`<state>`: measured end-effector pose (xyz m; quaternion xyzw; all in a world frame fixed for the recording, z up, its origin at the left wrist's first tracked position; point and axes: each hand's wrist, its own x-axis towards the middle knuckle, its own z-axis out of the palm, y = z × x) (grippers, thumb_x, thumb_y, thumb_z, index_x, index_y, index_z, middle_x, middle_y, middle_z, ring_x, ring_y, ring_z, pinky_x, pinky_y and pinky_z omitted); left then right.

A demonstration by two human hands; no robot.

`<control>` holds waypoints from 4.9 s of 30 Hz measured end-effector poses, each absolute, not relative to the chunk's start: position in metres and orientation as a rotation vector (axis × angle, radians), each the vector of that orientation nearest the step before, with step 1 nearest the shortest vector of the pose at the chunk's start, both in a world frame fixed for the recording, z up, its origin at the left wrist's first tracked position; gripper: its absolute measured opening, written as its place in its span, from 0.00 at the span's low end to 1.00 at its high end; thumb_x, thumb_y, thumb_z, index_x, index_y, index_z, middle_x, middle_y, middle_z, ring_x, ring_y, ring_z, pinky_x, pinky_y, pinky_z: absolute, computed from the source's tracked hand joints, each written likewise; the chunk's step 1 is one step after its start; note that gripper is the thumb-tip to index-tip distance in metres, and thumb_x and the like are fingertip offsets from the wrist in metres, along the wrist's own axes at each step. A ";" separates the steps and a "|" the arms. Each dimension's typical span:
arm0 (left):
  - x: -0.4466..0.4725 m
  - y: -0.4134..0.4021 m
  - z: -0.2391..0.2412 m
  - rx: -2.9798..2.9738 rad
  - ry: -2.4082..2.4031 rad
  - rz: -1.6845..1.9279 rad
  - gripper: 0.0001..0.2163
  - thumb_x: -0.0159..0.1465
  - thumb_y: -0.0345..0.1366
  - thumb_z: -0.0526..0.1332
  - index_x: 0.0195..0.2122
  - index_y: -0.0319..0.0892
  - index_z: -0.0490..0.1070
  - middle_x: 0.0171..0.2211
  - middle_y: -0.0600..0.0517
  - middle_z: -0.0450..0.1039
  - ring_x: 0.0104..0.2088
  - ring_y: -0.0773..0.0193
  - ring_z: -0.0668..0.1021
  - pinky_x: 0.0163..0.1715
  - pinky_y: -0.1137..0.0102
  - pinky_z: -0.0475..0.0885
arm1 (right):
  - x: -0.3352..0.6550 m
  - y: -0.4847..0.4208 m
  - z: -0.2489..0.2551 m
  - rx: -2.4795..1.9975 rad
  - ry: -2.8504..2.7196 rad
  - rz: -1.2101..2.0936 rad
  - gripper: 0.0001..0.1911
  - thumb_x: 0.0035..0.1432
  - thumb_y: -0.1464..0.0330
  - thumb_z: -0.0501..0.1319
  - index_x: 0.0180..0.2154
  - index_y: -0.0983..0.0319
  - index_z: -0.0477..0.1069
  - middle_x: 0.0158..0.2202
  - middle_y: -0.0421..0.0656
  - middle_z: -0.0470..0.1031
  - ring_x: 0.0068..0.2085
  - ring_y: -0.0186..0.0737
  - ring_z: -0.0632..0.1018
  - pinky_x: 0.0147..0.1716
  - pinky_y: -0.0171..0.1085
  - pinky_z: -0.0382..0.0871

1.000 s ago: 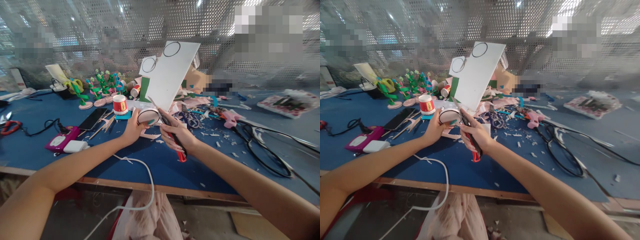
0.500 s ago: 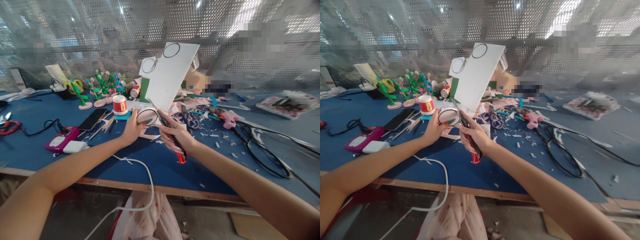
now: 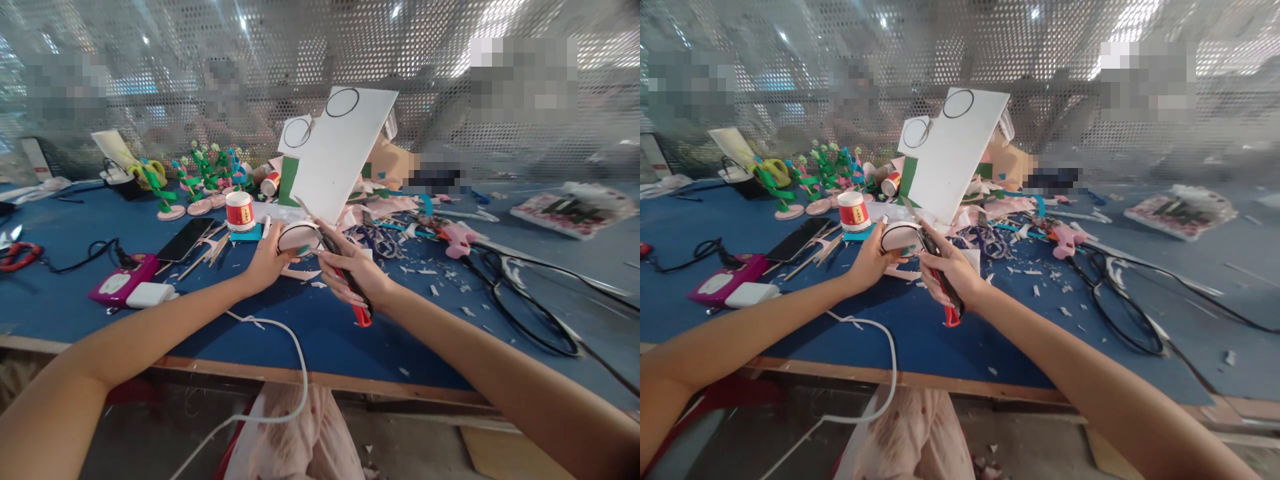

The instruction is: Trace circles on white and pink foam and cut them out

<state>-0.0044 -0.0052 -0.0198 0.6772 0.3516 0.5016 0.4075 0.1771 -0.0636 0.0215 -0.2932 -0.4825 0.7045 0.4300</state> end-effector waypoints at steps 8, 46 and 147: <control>-0.001 -0.005 -0.019 1.510 0.871 1.351 0.17 0.52 0.32 0.65 0.41 0.43 0.62 0.38 0.52 0.67 0.37 0.62 0.77 0.31 0.66 0.82 | 0.175 -0.065 0.024 -0.757 -1.213 1.760 0.44 0.59 0.73 0.57 0.71 0.53 0.39 0.17 0.29 0.62 0.10 0.28 0.58 0.05 0.26 0.54; -0.004 -0.011 -0.008 1.815 1.055 1.330 0.11 0.57 0.35 0.64 0.34 0.43 0.60 0.29 0.55 0.67 0.32 0.65 0.73 0.28 0.73 0.76 | 0.175 -0.067 0.025 -0.813 -1.244 1.719 0.47 0.57 0.71 0.59 0.72 0.56 0.37 0.15 0.28 0.63 0.09 0.29 0.61 0.05 0.27 0.56; -0.009 -0.002 -0.022 1.882 1.106 1.372 0.09 0.59 0.36 0.65 0.38 0.38 0.72 0.29 0.52 0.75 0.30 0.62 0.78 0.33 0.68 0.77 | 0.175 -0.066 0.020 -0.790 -1.226 1.728 0.46 0.57 0.71 0.59 0.72 0.56 0.38 0.17 0.29 0.63 0.11 0.28 0.59 0.06 0.26 0.56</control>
